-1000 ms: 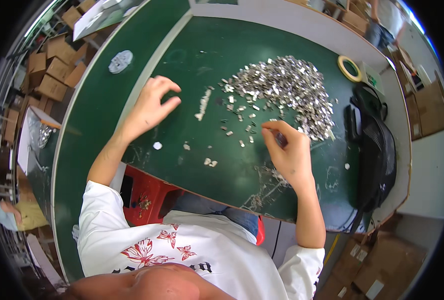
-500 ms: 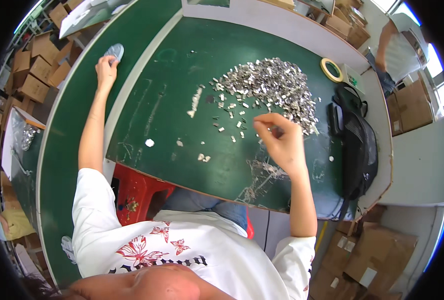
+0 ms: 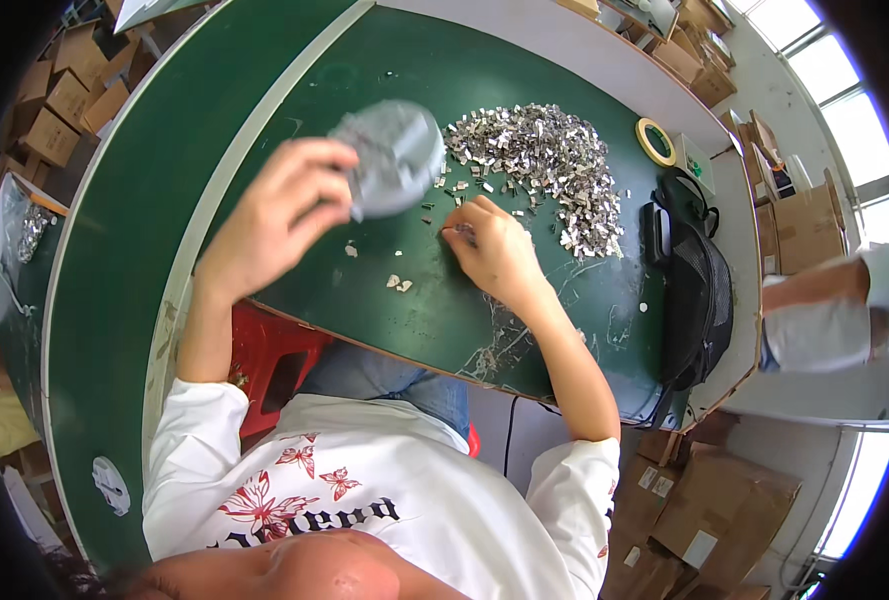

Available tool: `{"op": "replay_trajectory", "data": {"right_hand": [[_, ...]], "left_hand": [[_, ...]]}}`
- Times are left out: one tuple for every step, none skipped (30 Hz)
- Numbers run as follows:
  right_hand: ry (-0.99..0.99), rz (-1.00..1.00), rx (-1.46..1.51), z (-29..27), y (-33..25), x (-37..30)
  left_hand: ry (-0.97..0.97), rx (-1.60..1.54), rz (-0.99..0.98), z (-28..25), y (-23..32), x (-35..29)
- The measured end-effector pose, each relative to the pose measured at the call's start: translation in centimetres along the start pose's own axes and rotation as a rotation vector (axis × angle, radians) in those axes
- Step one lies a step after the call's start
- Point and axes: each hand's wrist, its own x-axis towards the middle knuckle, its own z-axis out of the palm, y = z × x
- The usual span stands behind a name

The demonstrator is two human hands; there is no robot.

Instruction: Manually assembling small metal components onto a circular template on a workbench.

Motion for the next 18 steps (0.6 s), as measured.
{"op": "replay_trajectory", "data": {"right_hand": [[0.007,0.056,0.032,-0.7,-0.3,-0.4],[0.015,0.115,0.064,-1.4,-0.5,-0.8],[0.008,0.118,0.065,-1.9,-0.5,-1.0],[0.004,0.166,0.156,-2.4,-0.4,-1.3],[0.002,0.22,0.242,-3.0,-0.1,-1.6],[0.001,0.274,0.329,-3.3,-0.1,-1.9],[-0.004,0.283,0.326,-3.6,-0.3,-2.1],[-0.017,0.304,0.374,-3.9,-0.6,-2.5],[-0.03,0.325,0.422,-4.2,-1.0,-2.9],[-0.041,0.347,0.471,-4.4,-1.3,-3.4],[-0.044,0.357,0.47,-4.6,-1.6,-3.8],[-0.045,0.378,0.484,-4.7,-1.9,-4.3],[-0.048,0.4,0.499,-4.8,-2.1,-4.5],[-0.051,0.421,0.513,-4.7,-2.2,-4.8],[-0.056,0.428,0.513,-4.6,-2.3,-5.0],[-0.056,0.384,0.521,-4.4,-2.4,-5.2],[-0.056,0.34,0.53,-4.1,-2.6,-5.3],[-0.052,0.289,0.538,-4.0,-2.8,-5.5]], "left_hand": [[-0.055,-0.05,0.032,0.4,0.9,-1.1],[-0.11,-0.101,0.065,1.0,1.6,-2.0],[-0.111,-0.104,0.059,1.7,2.2,-3.1],[-0.191,-0.108,0.1,2.5,2.8,-4.2],[-0.272,-0.119,0.145,3.3,3.1,-5.0],[-0.274,-0.129,0.142,3.8,3.1,-5.5],[-0.319,-0.122,0.15,4.3,3.1,-5.9],[-0.365,-0.117,0.16,4.6,3.1,-6.3],[-0.41,-0.112,0.169,4.9,3.1,-6.6],[-0.414,-0.122,0.167,5.0,3.0,-6.8],[-0.392,-0.206,0.101,5.0,2.7,-6.8],[-0.369,-0.288,0.033,5.1,2.4,-6.9],[-0.346,-0.37,-0.036,5.2,2.2,-7.0],[-0.349,-0.377,-0.042,5.5,2.3,-7.0],[-0.295,-0.39,-0.093,6.0,2.6,-6.8],[-0.241,-0.403,-0.144,6.6,3.0,-6.5],[-0.188,-0.414,-0.195,7.0,3.2,-6.5],[-0.187,-0.415,-0.197,7.3,3.2,-6.5]]}}
